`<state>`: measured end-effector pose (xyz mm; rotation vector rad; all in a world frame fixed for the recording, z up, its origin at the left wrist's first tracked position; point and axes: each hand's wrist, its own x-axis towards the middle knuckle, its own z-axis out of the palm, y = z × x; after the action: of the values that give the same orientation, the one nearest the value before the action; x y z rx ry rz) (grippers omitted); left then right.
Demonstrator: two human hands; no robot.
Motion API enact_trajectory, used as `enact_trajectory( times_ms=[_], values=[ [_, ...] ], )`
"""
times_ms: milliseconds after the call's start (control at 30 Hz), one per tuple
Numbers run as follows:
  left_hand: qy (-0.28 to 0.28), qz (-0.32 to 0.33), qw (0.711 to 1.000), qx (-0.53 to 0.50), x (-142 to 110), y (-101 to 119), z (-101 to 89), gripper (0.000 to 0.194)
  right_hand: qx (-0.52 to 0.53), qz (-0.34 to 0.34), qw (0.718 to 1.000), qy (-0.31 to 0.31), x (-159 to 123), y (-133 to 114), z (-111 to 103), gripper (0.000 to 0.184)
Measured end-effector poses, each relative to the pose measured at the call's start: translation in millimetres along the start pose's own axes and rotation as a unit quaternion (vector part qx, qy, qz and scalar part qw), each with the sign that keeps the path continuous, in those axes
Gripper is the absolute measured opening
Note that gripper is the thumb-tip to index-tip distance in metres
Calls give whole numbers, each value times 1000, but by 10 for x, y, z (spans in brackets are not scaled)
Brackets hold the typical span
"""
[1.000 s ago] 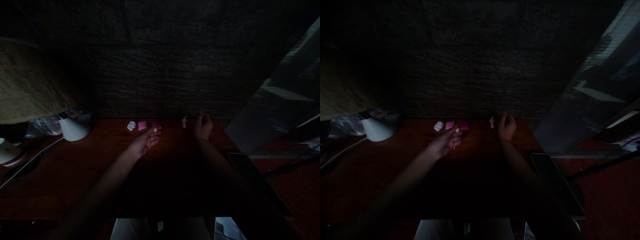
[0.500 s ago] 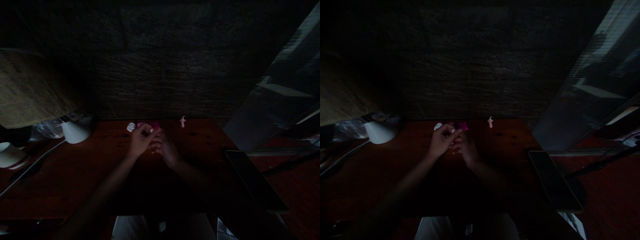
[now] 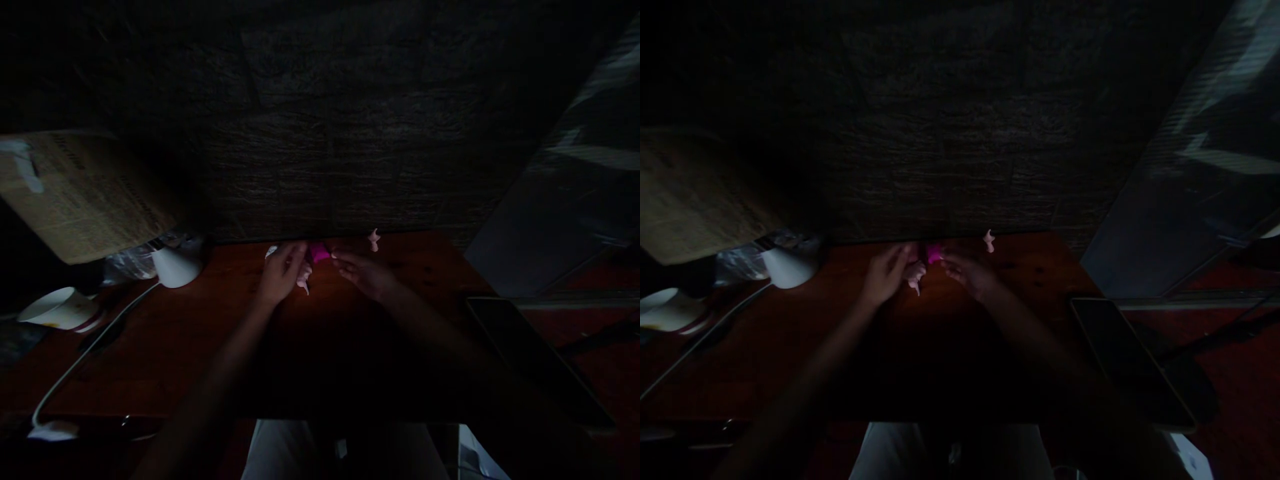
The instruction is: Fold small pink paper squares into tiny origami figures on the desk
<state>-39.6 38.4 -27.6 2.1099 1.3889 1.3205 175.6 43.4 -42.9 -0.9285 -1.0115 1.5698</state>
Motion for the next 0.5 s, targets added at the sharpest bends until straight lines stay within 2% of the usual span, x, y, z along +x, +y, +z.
enact_trajectory(
  times_ms=[67, 100, 133, 233, 333, 500],
  values=[
    [20, -71, 995, 64, 44, -75, -122, 42, -131, -58, 990, 15, 66, -3, -125, 19],
    [9, -97, 990, 99, 59, -109, -168, 40, -222, -97, 970, 17, 96, -1, -180, 16],
    [-27, -105, 986, 123, 67, -137, -199, 36, -300, -142, 943, 14, 123, 6, -228, 13],
    [-108, -104, 976, 158, 57, -164, -198, 32, -349, -172, 921, 0, 175, 50, -305, 16],
    [-171, -119, 963, 170, 22, -117, -127, 37, -365, -174, 914, -28, 193, 111, -311, 27],
    [-179, -165, 947, 210, -1, -36, -89, 35, -389, -173, 903, -59, 213, 179, -325, 34]
  ],
)
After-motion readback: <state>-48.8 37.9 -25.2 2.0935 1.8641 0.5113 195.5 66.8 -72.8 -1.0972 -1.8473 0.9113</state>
